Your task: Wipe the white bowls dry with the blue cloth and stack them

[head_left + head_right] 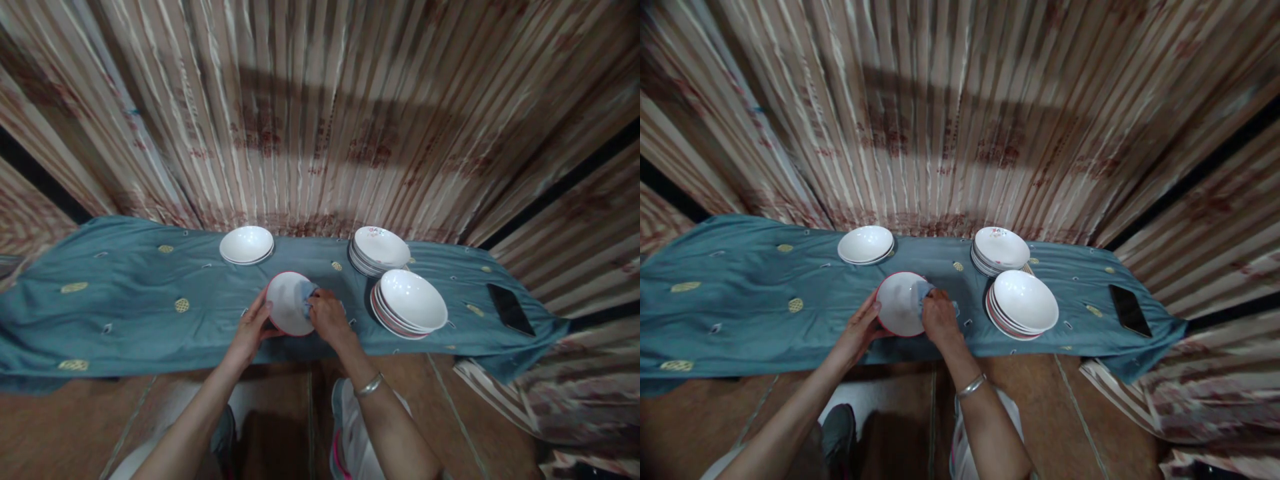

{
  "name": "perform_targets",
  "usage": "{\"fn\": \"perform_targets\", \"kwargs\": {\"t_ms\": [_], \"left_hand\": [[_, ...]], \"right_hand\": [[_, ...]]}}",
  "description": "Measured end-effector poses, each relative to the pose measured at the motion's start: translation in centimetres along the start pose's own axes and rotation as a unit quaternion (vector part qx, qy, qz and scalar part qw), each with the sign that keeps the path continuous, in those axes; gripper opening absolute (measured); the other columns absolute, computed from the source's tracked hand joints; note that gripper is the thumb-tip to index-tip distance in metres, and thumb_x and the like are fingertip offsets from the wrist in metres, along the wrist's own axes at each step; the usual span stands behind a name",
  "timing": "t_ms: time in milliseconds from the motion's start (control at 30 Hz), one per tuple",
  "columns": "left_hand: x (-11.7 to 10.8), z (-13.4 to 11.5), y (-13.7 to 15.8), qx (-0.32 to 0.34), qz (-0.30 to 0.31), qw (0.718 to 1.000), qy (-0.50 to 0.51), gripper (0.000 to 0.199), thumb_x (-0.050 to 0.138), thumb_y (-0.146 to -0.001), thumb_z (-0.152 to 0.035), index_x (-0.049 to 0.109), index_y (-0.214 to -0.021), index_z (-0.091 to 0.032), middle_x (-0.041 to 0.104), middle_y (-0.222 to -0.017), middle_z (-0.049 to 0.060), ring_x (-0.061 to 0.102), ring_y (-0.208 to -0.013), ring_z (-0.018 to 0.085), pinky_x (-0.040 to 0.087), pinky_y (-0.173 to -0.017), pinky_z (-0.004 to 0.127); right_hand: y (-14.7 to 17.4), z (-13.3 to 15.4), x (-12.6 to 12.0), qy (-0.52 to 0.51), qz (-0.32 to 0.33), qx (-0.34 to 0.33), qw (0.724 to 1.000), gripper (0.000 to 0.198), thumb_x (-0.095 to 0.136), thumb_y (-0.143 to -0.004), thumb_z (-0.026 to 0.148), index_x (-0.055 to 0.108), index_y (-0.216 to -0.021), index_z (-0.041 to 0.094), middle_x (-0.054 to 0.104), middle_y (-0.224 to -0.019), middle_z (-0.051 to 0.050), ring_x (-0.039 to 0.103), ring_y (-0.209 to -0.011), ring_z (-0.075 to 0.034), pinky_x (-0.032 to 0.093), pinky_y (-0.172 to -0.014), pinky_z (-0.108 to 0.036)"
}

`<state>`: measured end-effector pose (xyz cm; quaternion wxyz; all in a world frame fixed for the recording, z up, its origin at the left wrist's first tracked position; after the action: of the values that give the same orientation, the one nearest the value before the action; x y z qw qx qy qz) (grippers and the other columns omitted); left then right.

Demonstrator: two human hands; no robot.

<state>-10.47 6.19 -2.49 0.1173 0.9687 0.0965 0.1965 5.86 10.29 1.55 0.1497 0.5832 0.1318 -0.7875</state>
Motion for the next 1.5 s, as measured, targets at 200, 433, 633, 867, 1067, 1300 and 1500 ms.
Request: {"fn": "perform_targets", "kwargs": {"t_ms": [200,433,633,867,1067,1300,1500], "left_hand": [[0.3,-0.2,0.2,-0.005,0.002,1.0,-0.001,0.067,0.076,-0.067,-0.043,0.056,-0.13,-0.03,0.059,-0.132,0.008,0.065,-0.099,0.027,0.06,-0.058,0.031],[0.6,-0.4,0.5,-0.003,0.001,1.0,0.009,0.07,0.078,-0.065,-0.043,0.057,-0.129,-0.027,0.061,-0.129,0.009,0.063,-0.106,0.03,0.06,-0.062,0.032],[0.6,-0.3,0.5,0.004,0.011,1.0,0.003,0.065,0.076,-0.068,-0.042,0.058,-0.129,-0.03,0.059,-0.132,0.007,0.062,-0.107,0.029,0.06,-0.064,0.032],[0.4,-0.1,0.2,0.002,-0.014,1.0,0.017,0.064,0.078,-0.064,-0.04,0.061,-0.124,-0.025,0.061,-0.129,0.008,0.06,-0.111,0.029,0.061,-0.061,0.031],[0.3,-0.1,0.3,0.007,-0.009,1.0,0.012,0.066,0.077,-0.063,-0.047,0.062,-0.122,-0.02,0.06,-0.129,0.011,0.062,-0.103,0.027,0.059,-0.06,0.031],[0.6,-0.1,0.2,-0.009,0.024,0.999,0.027,0.072,0.068,-0.07,-0.057,0.054,-0.132,-0.023,0.067,-0.115,0.011,0.067,-0.078,0.021,0.058,-0.057,0.031],[0.6,-0.4,0.3,-0.007,0.016,1.0,0.004,0.065,0.073,-0.07,-0.043,0.056,-0.13,-0.024,0.07,-0.109,0.008,0.067,-0.073,0.019,0.057,-0.055,0.029]], "right_hand": [[-2.0,-0.5,-0.5,-0.003,-0.092,0.029,0.995,0.025,0.045,-0.09,0.011,0.067,-0.1,0.017,0.065,-0.109,-0.011,0.058,-0.104,-0.019,0.043,-0.091,-0.028],[-3.7,0.2,-0.2,-0.137,-0.146,0.008,0.98,0.028,0.045,-0.089,0.01,0.064,-0.107,0.018,0.062,-0.119,-0.011,0.056,-0.112,-0.02,0.04,-0.1,-0.03],[-4.1,2.0,0.0,-0.304,-0.173,-0.056,0.935,0.037,0.045,-0.085,0.012,0.062,-0.117,0.02,0.058,-0.126,-0.009,0.052,-0.119,-0.019,0.036,-0.107,-0.033],[-4.2,3.7,0.8,-0.478,-0.139,-0.098,0.862,0.027,0.056,-0.079,0.018,0.07,-0.101,0.02,0.066,-0.113,-0.007,0.059,-0.109,-0.018,0.044,-0.097,-0.03],[-3.9,3.9,2.3,-0.59,-0.012,-0.099,0.801,0.02,0.064,-0.074,0.034,0.071,-0.083,0.017,0.069,-0.088,-0.003,0.062,-0.085,-0.017,0.048,-0.082,-0.028],[-2.5,3.0,3.1,-0.562,0.134,-0.086,0.812,0.019,0.067,-0.069,0.034,0.067,-0.07,0.015,0.054,-0.059,0.005,0.045,-0.057,-0.009,0.037,-0.056,-0.02],[-1.0,1.7,2.6,-0.384,0.156,-0.127,0.901,0.011,0.059,-0.073,0.017,0.07,-0.071,0.015,0.048,-0.054,0.007,0.043,-0.053,-0.007,0.031,-0.053,-0.018]]}}
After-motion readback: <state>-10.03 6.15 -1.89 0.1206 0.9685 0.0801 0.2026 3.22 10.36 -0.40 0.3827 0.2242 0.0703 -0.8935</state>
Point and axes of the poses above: each hand's wrist, its own y-axis away from the middle knuckle, its own x-axis out of the palm, z = x × y, the point moved 6 cm from there along -y, towards the middle knuckle
